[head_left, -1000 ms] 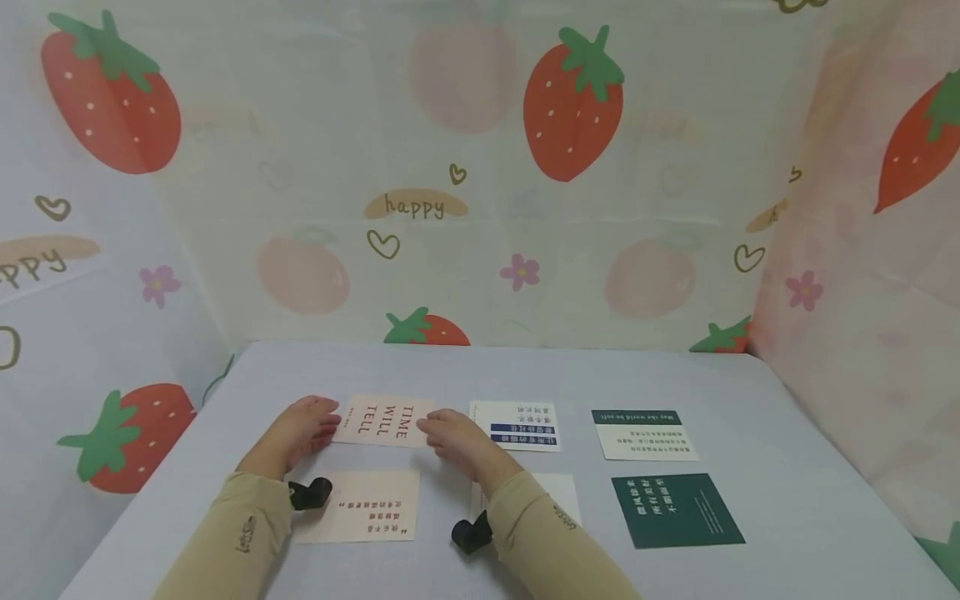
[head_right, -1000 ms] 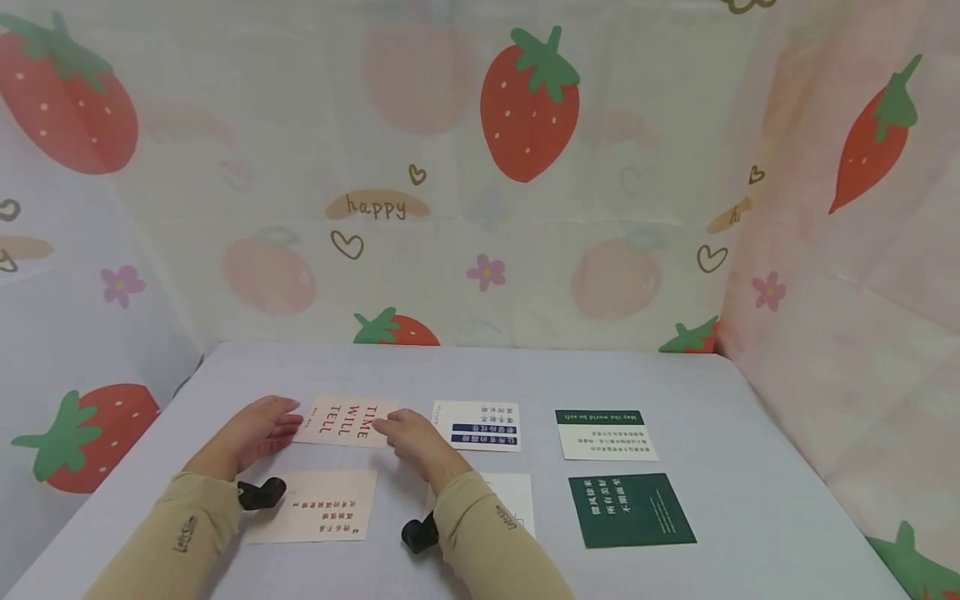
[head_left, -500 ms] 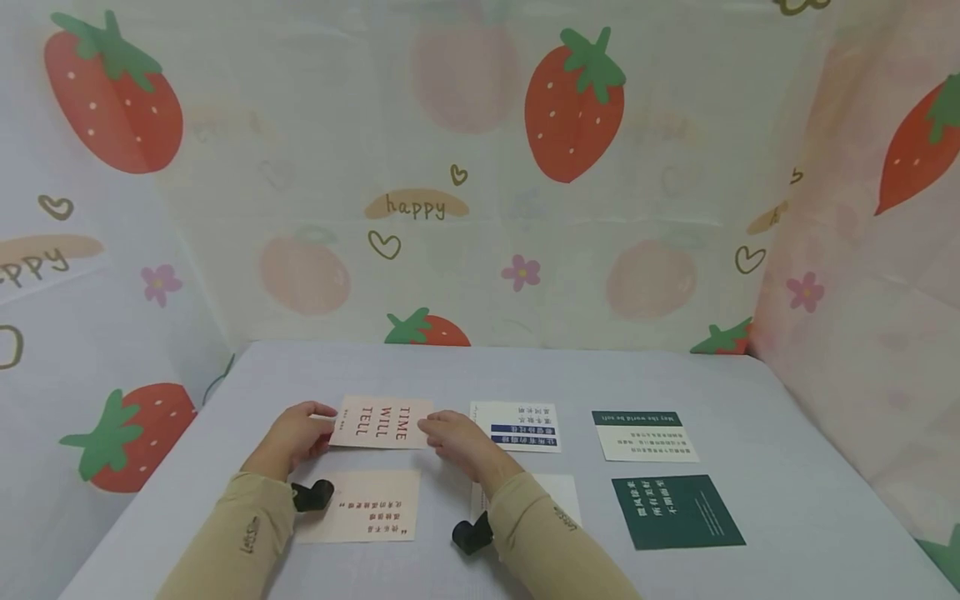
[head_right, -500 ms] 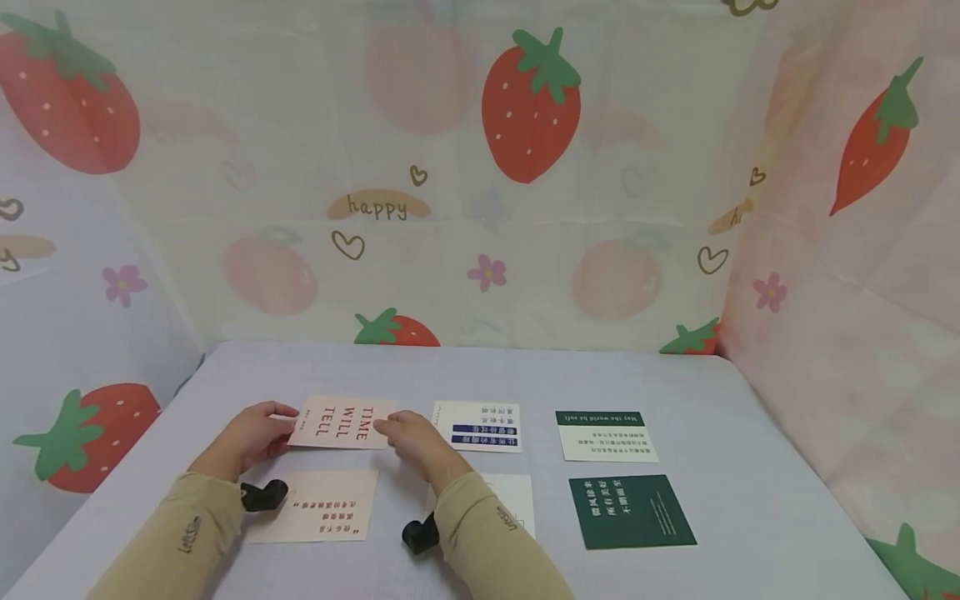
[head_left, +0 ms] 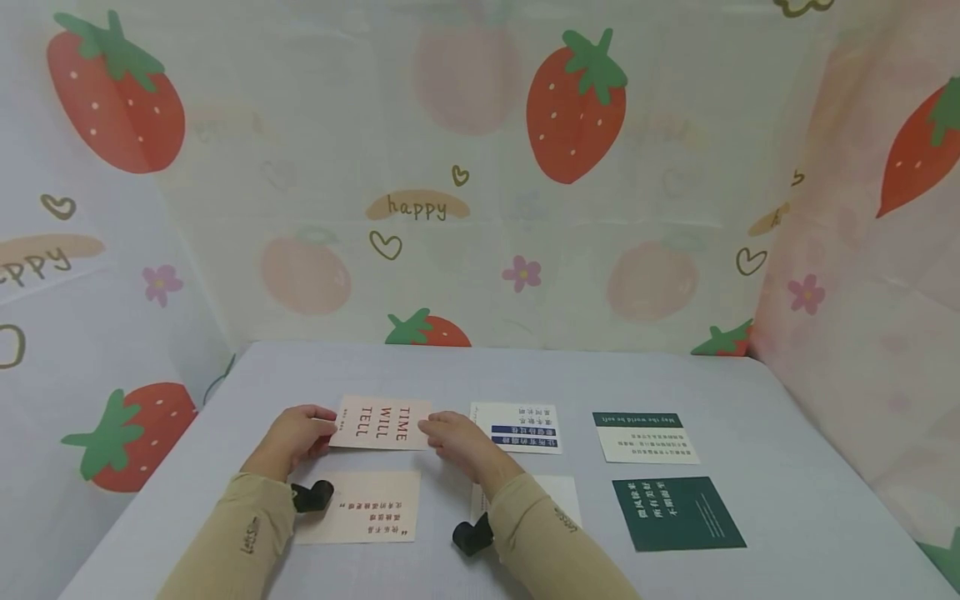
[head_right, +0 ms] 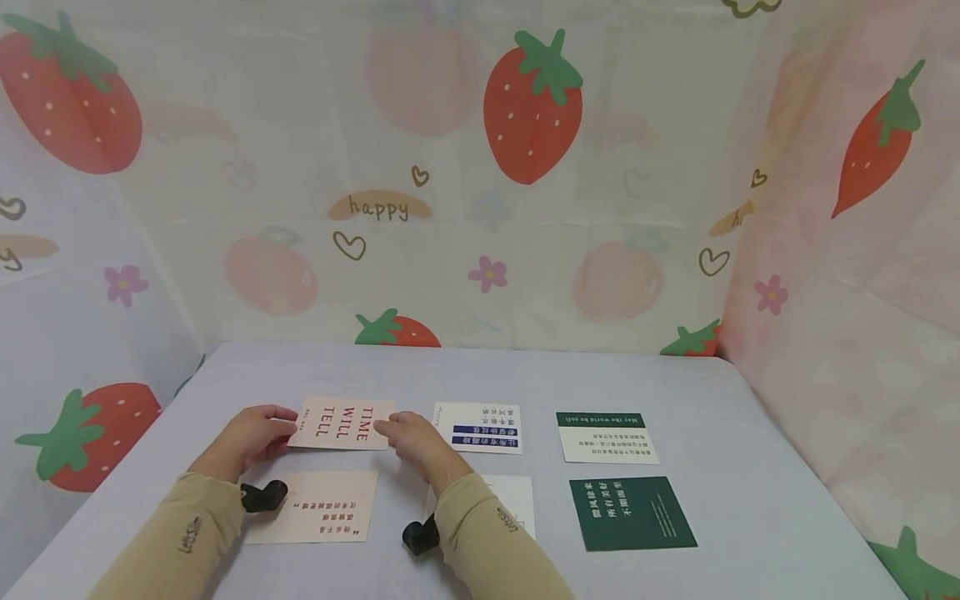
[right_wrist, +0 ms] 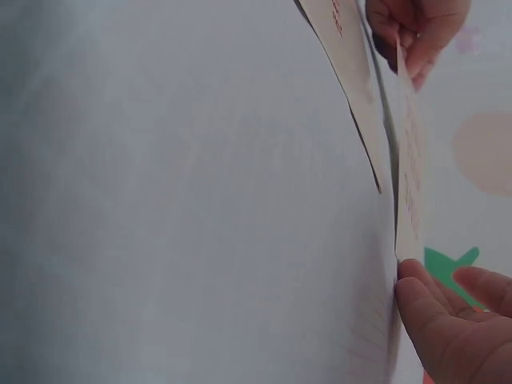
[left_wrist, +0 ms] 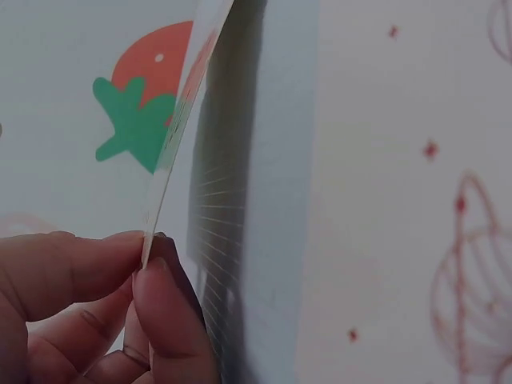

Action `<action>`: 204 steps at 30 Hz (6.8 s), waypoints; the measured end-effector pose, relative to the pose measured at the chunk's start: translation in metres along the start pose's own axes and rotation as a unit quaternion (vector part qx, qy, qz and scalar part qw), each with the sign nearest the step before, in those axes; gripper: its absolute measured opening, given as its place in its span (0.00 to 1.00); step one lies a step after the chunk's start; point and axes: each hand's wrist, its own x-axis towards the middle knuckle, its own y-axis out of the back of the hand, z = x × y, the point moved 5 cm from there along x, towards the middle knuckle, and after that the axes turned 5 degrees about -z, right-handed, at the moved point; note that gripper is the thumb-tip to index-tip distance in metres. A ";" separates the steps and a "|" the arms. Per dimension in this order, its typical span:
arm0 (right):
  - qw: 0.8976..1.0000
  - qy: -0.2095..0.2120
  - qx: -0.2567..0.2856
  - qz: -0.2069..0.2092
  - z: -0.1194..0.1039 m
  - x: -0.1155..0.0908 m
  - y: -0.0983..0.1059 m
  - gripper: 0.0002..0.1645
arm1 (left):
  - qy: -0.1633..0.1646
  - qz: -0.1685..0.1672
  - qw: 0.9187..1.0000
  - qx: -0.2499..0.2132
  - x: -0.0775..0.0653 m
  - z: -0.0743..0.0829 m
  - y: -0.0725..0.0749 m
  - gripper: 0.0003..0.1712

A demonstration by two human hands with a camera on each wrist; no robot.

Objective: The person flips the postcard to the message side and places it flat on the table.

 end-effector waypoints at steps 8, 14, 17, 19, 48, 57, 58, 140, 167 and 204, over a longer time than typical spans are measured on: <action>1.000 -0.003 -0.005 0.002 0.000 -0.001 0.000 0.35 | -0.002 -0.015 1.000 -0.006 0.000 0.000 0.002 0.14; 1.000 -0.008 -0.004 0.007 -0.002 -0.003 0.000 0.34 | -0.003 -0.022 1.000 -0.009 -0.003 0.001 0.003 0.14; 1.000 -0.012 -0.016 0.010 -0.002 -0.003 0.001 0.34 | -0.003 -0.021 1.000 -0.009 -0.004 0.001 0.004 0.14; 1.000 -0.014 -0.025 0.013 -0.002 -0.003 0.001 0.34 | -0.005 -0.020 1.000 -0.013 -0.004 0.002 0.005 0.14; 0.993 0.022 -0.080 0.085 -0.010 -0.002 0.021 0.17 | -0.002 -0.043 0.998 -0.048 -0.015 0.012 -0.002 0.15; 0.989 0.027 -0.098 0.105 -0.012 -0.002 0.031 0.10 | -0.016 -0.057 0.997 -0.047 -0.016 0.013 -0.009 0.14; 0.989 0.027 -0.098 0.106 -0.012 -0.002 0.032 0.09 | -0.018 -0.058 0.997 -0.047 -0.016 0.014 -0.010 0.15; 0.996 0.064 -0.015 0.065 -0.023 -0.018 0.063 0.08 | -0.075 -0.104 0.983 -0.134 -0.049 0.043 -0.018 0.23; 0.995 0.084 -0.027 0.050 -0.022 -0.021 0.059 0.06 | -0.084 -0.086 0.988 -0.095 -0.048 0.038 -0.019 0.19; 0.995 0.075 0.002 0.065 -0.018 -0.016 0.047 0.18 | -0.098 -0.053 0.989 -0.095 -0.042 0.033 -0.012 0.17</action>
